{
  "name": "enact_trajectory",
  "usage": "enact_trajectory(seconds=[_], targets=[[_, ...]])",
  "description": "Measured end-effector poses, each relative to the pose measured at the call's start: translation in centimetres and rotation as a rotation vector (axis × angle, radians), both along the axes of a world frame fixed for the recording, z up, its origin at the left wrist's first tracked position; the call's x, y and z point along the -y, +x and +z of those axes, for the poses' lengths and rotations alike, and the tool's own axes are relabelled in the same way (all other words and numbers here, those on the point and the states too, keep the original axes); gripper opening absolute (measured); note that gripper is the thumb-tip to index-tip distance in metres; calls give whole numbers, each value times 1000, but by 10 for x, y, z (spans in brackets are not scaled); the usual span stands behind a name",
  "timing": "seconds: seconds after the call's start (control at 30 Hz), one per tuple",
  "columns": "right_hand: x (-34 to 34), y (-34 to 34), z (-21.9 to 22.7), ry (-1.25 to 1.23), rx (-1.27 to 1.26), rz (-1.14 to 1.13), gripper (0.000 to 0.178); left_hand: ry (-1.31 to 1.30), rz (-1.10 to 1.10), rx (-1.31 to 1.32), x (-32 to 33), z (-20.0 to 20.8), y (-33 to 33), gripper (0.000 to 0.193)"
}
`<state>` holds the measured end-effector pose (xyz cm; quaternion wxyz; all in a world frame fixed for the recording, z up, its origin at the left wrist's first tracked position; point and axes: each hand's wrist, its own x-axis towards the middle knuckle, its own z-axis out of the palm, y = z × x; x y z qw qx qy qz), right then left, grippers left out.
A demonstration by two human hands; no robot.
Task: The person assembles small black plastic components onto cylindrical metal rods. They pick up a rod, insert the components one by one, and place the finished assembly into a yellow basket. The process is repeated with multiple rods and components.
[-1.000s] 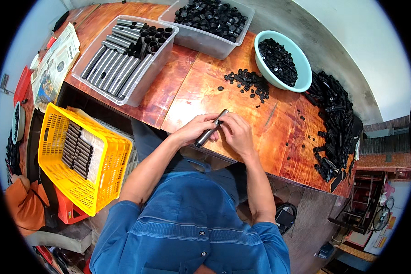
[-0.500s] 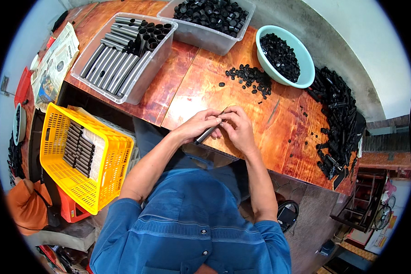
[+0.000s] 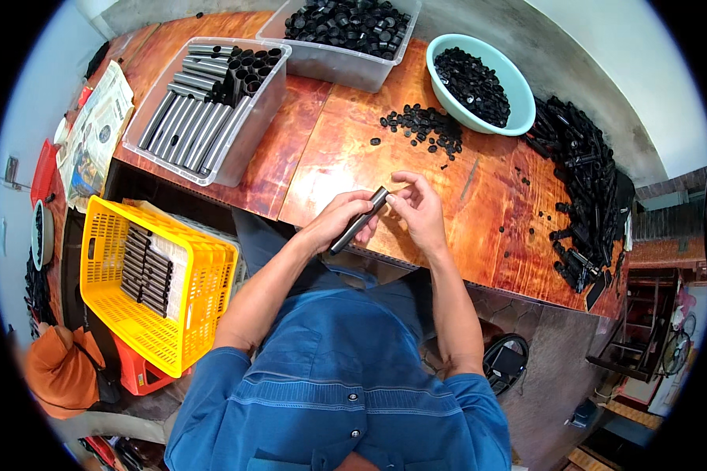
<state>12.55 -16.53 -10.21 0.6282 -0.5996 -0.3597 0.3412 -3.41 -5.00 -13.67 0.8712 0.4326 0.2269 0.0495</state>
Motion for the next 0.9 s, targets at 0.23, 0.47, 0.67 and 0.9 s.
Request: enact_trajectory(seconds=[0.23,0.47,0.67,0.9], targets=[[8,3,-8,-129,-136,151,28,35,-6,16,16,6,-5,27],[8,2,-6,-90,-180,172,29,148,-27,-9,22,15,-5,31],[8,4,0,-92,-237,162,30,166,-38,41,24,20,-7,33],[13,4,7,-31,-361,185,33,93,-27,56,29,31,-6,28]])
